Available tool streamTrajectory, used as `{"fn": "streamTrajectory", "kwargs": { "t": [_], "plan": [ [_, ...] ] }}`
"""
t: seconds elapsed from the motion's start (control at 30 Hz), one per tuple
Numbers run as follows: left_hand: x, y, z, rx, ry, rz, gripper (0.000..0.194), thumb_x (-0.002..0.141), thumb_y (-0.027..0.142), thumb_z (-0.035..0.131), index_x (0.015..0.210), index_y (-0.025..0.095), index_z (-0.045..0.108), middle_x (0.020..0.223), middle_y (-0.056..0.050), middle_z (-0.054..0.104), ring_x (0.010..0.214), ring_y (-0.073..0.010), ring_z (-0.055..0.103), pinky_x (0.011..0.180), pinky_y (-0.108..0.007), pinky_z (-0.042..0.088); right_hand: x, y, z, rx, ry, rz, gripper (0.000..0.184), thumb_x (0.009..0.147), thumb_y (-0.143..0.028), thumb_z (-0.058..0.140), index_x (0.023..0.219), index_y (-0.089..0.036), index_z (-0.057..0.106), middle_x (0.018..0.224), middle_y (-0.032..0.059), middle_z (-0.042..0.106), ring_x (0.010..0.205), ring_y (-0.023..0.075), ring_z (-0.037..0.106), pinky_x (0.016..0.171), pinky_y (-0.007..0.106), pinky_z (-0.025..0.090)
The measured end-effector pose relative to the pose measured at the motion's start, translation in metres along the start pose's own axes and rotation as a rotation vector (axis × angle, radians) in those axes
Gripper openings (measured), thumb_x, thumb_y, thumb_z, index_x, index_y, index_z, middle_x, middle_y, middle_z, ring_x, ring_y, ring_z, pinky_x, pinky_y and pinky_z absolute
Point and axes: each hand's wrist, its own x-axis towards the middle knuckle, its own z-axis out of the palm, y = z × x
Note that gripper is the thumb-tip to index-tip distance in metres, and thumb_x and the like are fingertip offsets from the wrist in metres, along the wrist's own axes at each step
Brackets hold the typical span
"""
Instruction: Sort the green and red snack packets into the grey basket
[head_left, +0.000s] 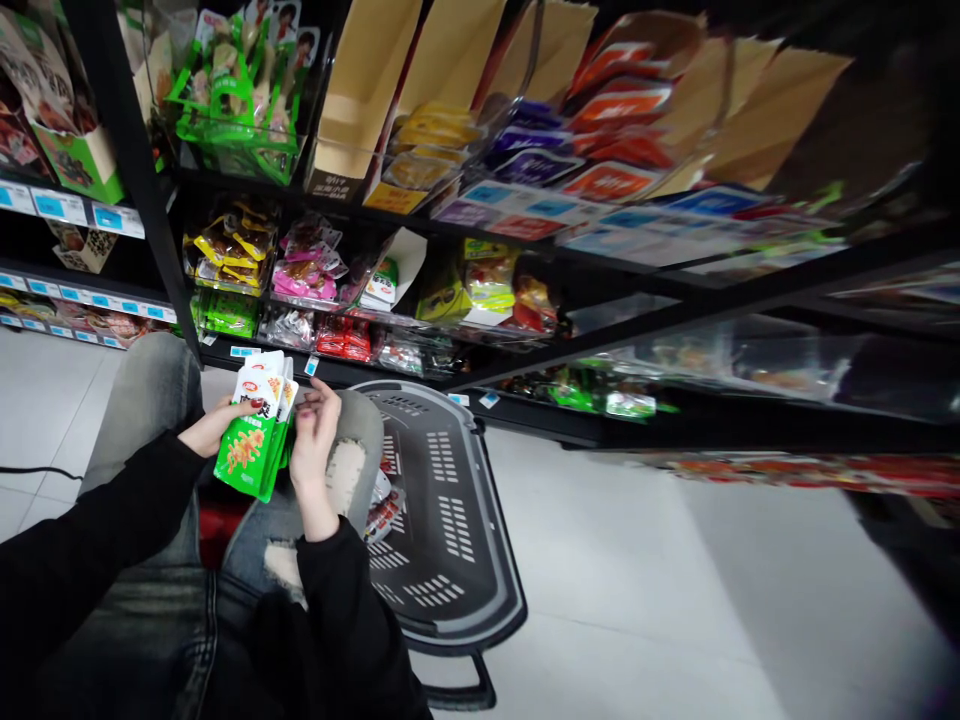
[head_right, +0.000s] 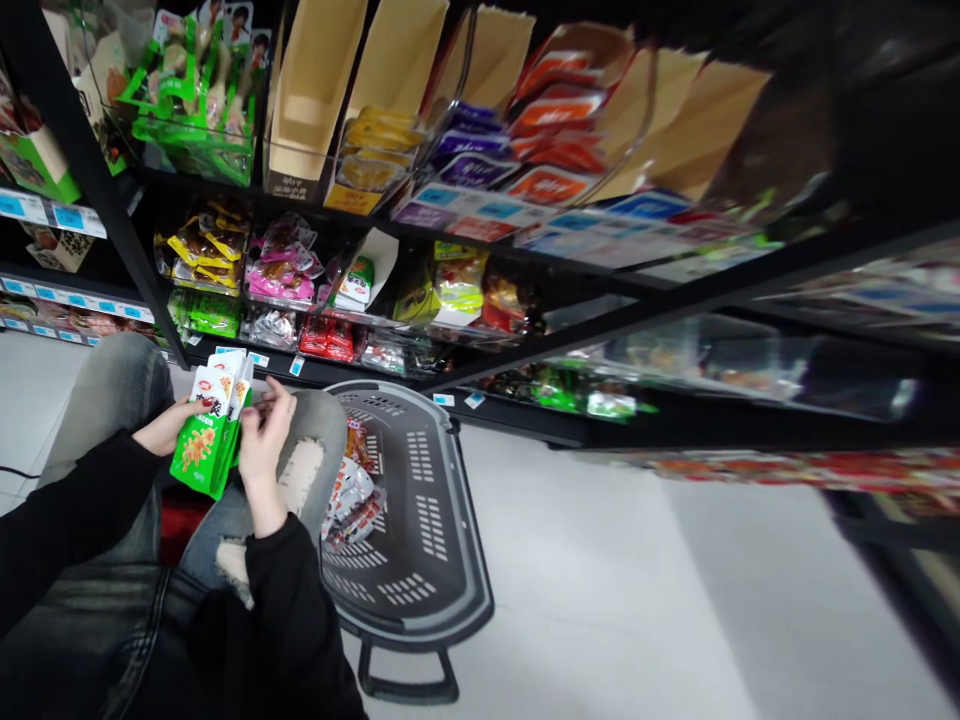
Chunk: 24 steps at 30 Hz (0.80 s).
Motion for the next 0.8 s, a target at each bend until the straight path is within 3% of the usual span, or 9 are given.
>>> {"fn": "streamTrajectory", "kwargs": {
  "t": [0.07, 0.13, 0.23, 0.33, 0.43, 0.6, 0.7, 0.8],
  "plan": [
    [0.001, 0.001, 0.0, 0.004, 0.008, 0.028, 0.012, 0.067, 0.01, 0.064, 0.079, 0.01, 0.067, 0.067, -0.008, 0.072, 0.057, -0.0175, 0.066, 0.057, -0.025, 0.052, -0.003, -0.013, -0.002, -0.071, -0.011, -0.001, 0.058, 0.07, -0.043, 0.061, 0.118, -0.017, 0.041, 0.097, 0.0068, 0.05, 0.088, 0.021, 0.051, 0.078, 0.036, 0.044],
    [0.002, 0.002, 0.0, 0.013, 0.002, 0.04, 0.014, 0.068, 0.012, 0.064, 0.081, 0.009, 0.067, 0.067, -0.008, 0.072, 0.057, -0.0184, 0.066, 0.058, -0.025, 0.053, -0.004, -0.021, -0.001, -0.179, -0.061, 0.023, 0.06, 0.061, -0.04, 0.069, 0.111, -0.016, 0.046, 0.099, 0.0087, 0.052, 0.094, 0.0248, 0.05, 0.082, 0.039, 0.043],
    [0.004, 0.001, -0.003, 0.006, 0.017, 0.02, 0.016, 0.07, 0.015, 0.065, 0.085, 0.009, 0.067, 0.072, -0.01, 0.072, 0.06, -0.02, 0.067, 0.06, -0.028, 0.054, 0.0, -0.023, 0.002, -0.26, -0.161, 0.088, 0.044, 0.062, -0.039, 0.068, 0.097, -0.017, 0.053, 0.097, 0.0096, 0.055, 0.094, 0.0271, 0.051, 0.083, 0.041, 0.043],
    [0.004, 0.002, -0.003, -0.024, 0.018, 0.004, 0.021, 0.074, 0.023, 0.064, 0.089, 0.009, 0.066, 0.077, -0.012, 0.073, 0.065, -0.0209, 0.068, 0.065, -0.03, 0.055, 0.003, -0.019, 0.001, -0.201, -0.183, 0.137, 0.037, 0.066, -0.037, 0.065, 0.095, -0.017, 0.055, 0.093, 0.0084, 0.058, 0.088, 0.0252, 0.054, 0.079, 0.039, 0.044],
    [0.005, 0.003, -0.001, -0.032, 0.039, 0.02, 0.022, 0.077, 0.027, 0.062, 0.089, 0.009, 0.065, 0.078, -0.012, 0.072, 0.066, -0.0203, 0.068, 0.067, -0.03, 0.055, 0.002, -0.017, -0.001, -0.077, -0.151, 0.181, 0.037, 0.067, -0.036, 0.064, 0.098, -0.018, 0.054, 0.091, 0.0063, 0.062, 0.084, 0.0229, 0.056, 0.076, 0.036, 0.045],
    [0.006, 0.006, -0.002, -0.018, 0.054, 0.065, 0.015, 0.073, 0.018, 0.065, 0.086, 0.01, 0.065, 0.077, -0.01, 0.073, 0.066, -0.0194, 0.068, 0.067, -0.03, 0.055, 0.002, -0.01, -0.004, 0.161, -0.052, 0.273, 0.034, 0.067, -0.033, 0.063, 0.096, -0.02, 0.052, 0.091, 0.0035, 0.064, 0.082, 0.02, 0.058, 0.075, 0.033, 0.046],
    [0.007, 0.008, -0.004, -0.022, 0.048, 0.085, 0.015, 0.071, 0.016, 0.065, 0.086, 0.011, 0.066, 0.077, -0.009, 0.073, 0.066, -0.0197, 0.068, 0.066, -0.03, 0.055, 0.008, 0.001, -0.011, 0.444, -0.005, 0.358, 0.036, 0.064, -0.029, 0.064, 0.097, -0.02, 0.052, 0.096, 0.0024, 0.063, 0.085, 0.0176, 0.058, 0.079, 0.031, 0.045],
    [0.005, 0.011, -0.004, -0.051, 0.049, 0.076, 0.013, 0.073, 0.016, 0.063, 0.085, 0.01, 0.066, 0.073, -0.008, 0.073, 0.063, -0.018, 0.068, 0.064, -0.028, 0.055, 0.014, 0.009, -0.022, 0.804, -0.016, 0.533, 0.029, 0.063, -0.027, 0.064, 0.09, -0.021, 0.053, 0.08, -0.0024, 0.06, 0.065, 0.0114, 0.055, 0.066, 0.026, 0.046]
  ]
}}
